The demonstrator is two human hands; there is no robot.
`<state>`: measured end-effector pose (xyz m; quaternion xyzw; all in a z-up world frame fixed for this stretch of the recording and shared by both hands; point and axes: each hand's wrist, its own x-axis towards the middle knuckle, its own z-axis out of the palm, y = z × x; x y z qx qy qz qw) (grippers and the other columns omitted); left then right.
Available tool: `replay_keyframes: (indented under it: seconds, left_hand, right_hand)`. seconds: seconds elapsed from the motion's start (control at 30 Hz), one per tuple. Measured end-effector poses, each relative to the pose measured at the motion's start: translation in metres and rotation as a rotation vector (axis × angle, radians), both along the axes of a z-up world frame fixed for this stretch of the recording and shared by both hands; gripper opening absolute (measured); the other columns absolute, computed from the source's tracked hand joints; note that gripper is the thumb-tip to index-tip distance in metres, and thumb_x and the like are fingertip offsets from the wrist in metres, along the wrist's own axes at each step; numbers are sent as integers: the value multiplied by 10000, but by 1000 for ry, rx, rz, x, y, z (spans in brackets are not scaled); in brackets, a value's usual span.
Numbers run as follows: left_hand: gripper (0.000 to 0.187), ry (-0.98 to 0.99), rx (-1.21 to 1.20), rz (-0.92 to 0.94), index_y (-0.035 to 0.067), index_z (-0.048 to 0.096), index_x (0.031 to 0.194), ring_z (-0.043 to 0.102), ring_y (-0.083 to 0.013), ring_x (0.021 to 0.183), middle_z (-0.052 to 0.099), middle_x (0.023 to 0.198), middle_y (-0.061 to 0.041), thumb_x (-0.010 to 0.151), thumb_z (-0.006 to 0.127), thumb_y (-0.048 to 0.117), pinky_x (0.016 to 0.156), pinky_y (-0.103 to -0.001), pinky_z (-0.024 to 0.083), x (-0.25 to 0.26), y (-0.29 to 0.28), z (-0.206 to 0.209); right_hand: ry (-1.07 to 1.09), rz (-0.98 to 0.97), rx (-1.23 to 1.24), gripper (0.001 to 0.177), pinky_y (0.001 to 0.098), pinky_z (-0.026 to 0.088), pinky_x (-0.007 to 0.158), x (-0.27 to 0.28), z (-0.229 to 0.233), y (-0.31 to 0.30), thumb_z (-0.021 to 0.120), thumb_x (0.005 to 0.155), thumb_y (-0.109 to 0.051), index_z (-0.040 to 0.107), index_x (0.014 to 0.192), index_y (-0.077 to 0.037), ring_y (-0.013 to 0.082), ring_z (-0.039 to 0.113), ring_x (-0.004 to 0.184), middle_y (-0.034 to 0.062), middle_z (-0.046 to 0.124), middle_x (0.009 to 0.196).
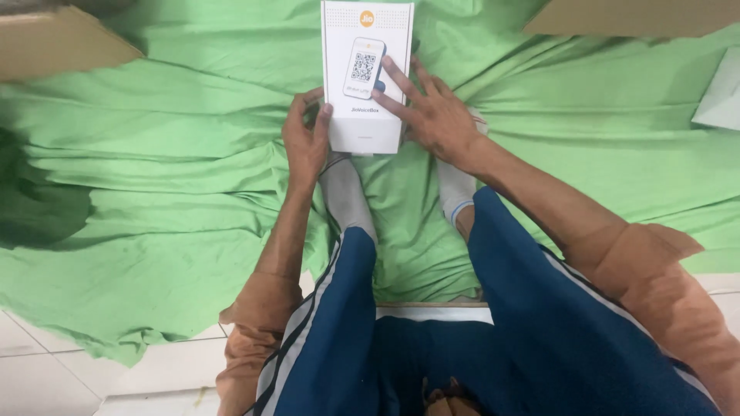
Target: The person unboxes electronic devices (JioVoiceBox) and packs them into shipping boxes while sitting on the floor.
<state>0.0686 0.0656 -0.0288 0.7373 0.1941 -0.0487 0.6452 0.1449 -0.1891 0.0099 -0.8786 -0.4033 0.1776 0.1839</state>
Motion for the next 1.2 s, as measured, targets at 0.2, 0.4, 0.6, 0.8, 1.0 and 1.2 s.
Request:
replay_keyframes:
  seconds: [0.2, 0.4, 0.6, 0.8, 1.0, 1.2]
  left_hand:
    - [401, 108, 68, -3, 24, 586, 1380, 693, -258, 1165, 701, 1309, -155, 1061, 553, 265, 1018, -360, 544, -7, -1, 3]
    - [716, -36, -136, -44, 30, 491, 1554, 555, -280, 1405, 557, 1558, -178, 1121, 322, 575, 1165, -427, 441, -1, 19, 58]
    - [660, -232, -48, -208, 87, 413, 1626, 562, -259, 1404, 456, 1653, -147, 1129, 493, 514, 1140, -393, 543, 29, 13, 103]
    - [446, -96, 285, -148, 150, 597, 1492, 690, -196, 939, 693, 1236, -131, 1114, 539, 380, 803, -294, 572, 62, 9, 126]
    - [437, -231, 238, -225, 152, 594, 1461, 758, -186, 1012, 747, 1231, -116, 1138, 530, 438, 862, -320, 647, 72, 20, 126]
    - [385, -280, 315, -328, 102, 570, 1504, 760, -259, 1097, 732, 1314, -160, 1165, 630, 276, 847, -357, 616, 73, 33, 126]
  right_hand:
    - [359, -194, 345, 1122, 485, 521, 1124, -8, -26, -6, 873, 732, -15, 261, 1654, -194, 538, 256, 1569, 143, -10, 1737]
    - [802, -335, 548, 1000, 423, 569, 1050, 38, 31, -25, 817, 916, -62, 179, 1673, -199, 370, 494, 1466, 115, 68, 1777]
    - [693, -197, 583, 758, 432, 519, 1158, 71, 62, -38, 760, 1006, -18, 376, 1651, -127, 329, 548, 1493, 108, 345, 1690]
    - [518, -249, 360, 616, 405, 629, 889, 91, 91, -27, 776, 992, -128, 519, 1549, -64, 311, 706, 1210, 163, 647, 1414]
    - [448, -279, 266, 495, 398, 613, 773, 93, 106, -16, 780, 952, -262, 612, 1368, -52, 306, 740, 1022, 175, 712, 1208]
    - [437, -340, 221, 464, 375, 592, 742, 88, 87, -21, 780, 966, -394, 707, 1238, -25, 271, 756, 925, 128, 753, 1074]
